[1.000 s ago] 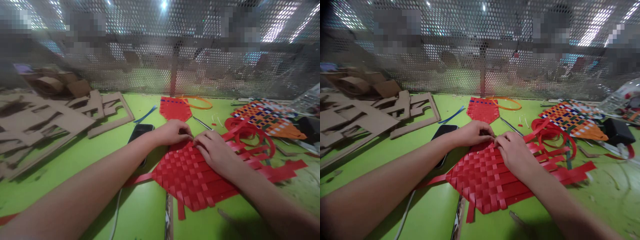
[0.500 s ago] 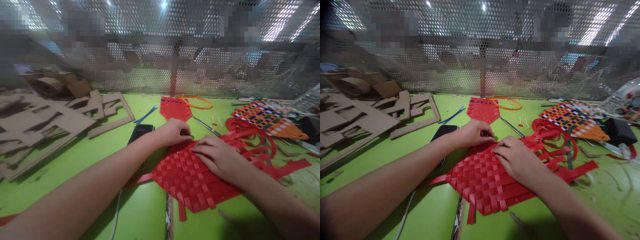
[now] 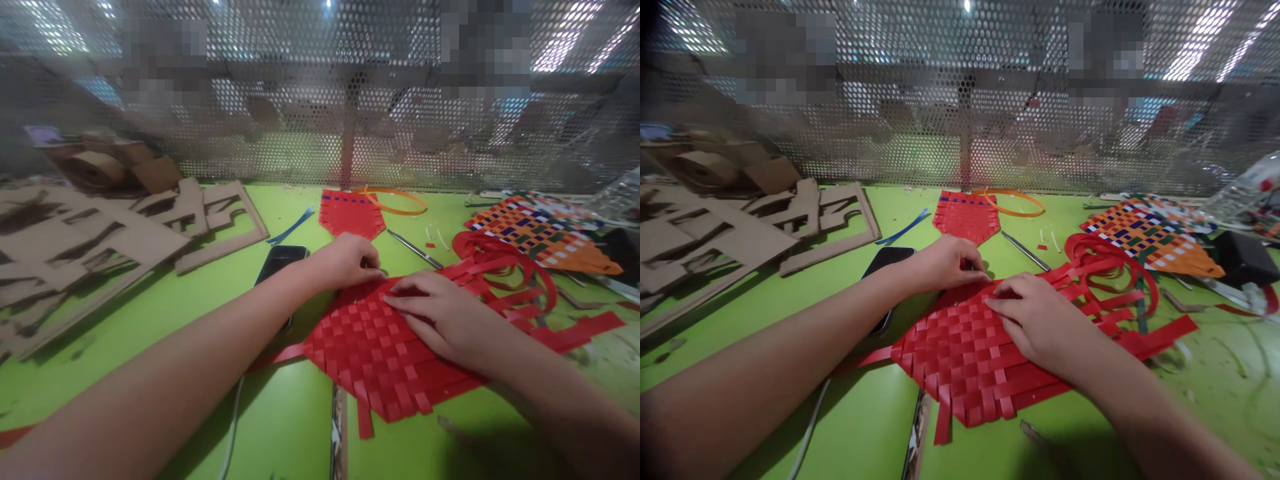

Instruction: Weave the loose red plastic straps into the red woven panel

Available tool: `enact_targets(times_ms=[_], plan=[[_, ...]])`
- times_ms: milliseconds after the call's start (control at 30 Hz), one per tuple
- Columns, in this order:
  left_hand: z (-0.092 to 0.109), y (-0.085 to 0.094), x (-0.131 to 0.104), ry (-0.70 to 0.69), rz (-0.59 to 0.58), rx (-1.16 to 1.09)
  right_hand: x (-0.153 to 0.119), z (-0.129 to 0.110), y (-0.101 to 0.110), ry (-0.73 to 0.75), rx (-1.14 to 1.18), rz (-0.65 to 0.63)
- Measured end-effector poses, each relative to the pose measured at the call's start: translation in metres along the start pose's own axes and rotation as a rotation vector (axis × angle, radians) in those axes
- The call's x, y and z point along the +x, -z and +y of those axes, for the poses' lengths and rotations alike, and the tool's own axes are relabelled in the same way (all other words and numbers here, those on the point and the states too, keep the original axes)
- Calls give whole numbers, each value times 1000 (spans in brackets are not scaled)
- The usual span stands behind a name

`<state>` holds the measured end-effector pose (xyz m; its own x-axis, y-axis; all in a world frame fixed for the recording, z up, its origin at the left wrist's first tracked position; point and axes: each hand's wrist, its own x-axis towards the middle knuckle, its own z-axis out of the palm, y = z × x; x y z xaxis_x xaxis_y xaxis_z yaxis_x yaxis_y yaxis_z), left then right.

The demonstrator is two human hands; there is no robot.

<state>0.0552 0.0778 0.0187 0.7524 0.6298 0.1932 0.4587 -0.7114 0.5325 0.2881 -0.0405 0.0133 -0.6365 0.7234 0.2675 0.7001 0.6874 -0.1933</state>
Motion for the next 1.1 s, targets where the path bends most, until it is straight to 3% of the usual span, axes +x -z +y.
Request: enact_targets(times_ms=[633, 1100], plan=[[2, -3, -2, 37, -21, -129, 2, -3, 4, -6, -34, -12], [-2, 10, -3, -10, -106, -101, 9, -2, 1, -118, 17, -34]])
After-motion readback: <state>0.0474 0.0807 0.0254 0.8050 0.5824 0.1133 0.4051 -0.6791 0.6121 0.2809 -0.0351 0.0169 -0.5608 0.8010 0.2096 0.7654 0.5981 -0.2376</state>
